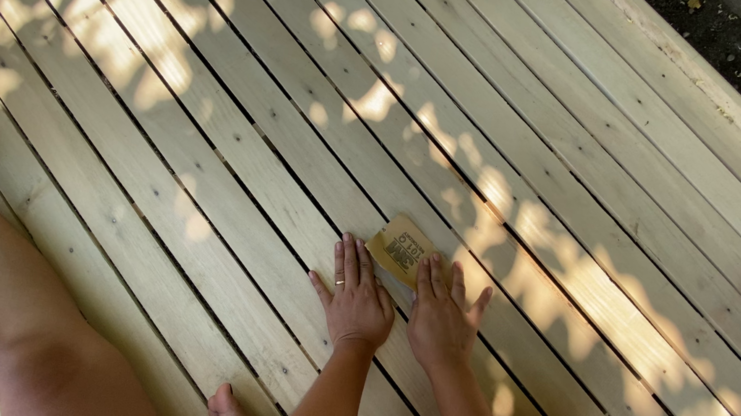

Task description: The person sits on a large slatted wooden structure outdoors and sands its wooden slats by hand using sandpaper, moving the sandpaper back and forth across different boards and repositioning along the surface.

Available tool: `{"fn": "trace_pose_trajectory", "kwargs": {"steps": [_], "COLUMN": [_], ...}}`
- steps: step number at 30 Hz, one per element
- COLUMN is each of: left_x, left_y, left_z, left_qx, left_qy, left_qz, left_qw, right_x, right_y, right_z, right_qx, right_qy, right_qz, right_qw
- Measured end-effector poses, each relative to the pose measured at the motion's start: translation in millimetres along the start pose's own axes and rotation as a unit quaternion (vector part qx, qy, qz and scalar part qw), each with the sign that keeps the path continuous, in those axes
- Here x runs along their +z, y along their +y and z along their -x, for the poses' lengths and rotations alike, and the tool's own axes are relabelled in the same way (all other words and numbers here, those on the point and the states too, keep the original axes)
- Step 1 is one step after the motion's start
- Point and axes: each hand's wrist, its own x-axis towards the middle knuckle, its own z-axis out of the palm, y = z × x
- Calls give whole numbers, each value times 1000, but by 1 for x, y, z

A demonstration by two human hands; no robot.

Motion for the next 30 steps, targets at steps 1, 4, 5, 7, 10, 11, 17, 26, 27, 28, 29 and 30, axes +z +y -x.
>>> {"fn": "trace_pose_trajectory", "kwargs": {"steps": [1, 4, 5, 7, 10, 11, 17, 26, 27, 28, 29, 30], "left_x": [0, 1, 1, 1, 0, -1, -2, 0, 0, -1, -1, -2], "left_y": [0, 0, -1, -1, -1, -1, 0, 0, 1, 1, 0, 0], "left_z": [0, 0, 0, 0, 1, 1, 1, 0, 0, 0, 0, 0], "left_qx": [1, -1, 0, 6, 3, 0, -3, -1, -2, -3, -2, 1], "left_qy": [4, 0, -5, 8, 1, -6, -12, 4, 4, 2, -2, 3], "left_qz": [-2, -5, -7, -13, -9, -5, -6, -15, -11, -11, -11, -10], "left_qw": [1000, 1000, 1000, 1000, 1000, 1000, 1000, 1000, 1000, 1000, 1000, 1000], "right_x": [0, 3, 3, 3, 2, 2, -7, -11, -11, -13, -14, -16], "right_y": [0, -2, -3, -4, -2, 0, 4, 6, 5, 4, 2, 0], "right_z": [0, 1, -3, -9, -10, -7, -8, -6, -5, -9, -13, -18], "right_qx": [3, 21, 13, -2, -3, 7, 21, 11, 11, 12, 10, 7], "right_qy": [-17, -26, -3, 46, 24, 4, -31, -29, -34, -42, -37, -31], "right_qz": [-13, -5, 6, 31, 24, 17, 2, 3, 10, 16, 23, 31], "right_qw": [1000, 999, 1000, 998, 999, 1000, 999, 1000, 999, 999, 999, 999]}}
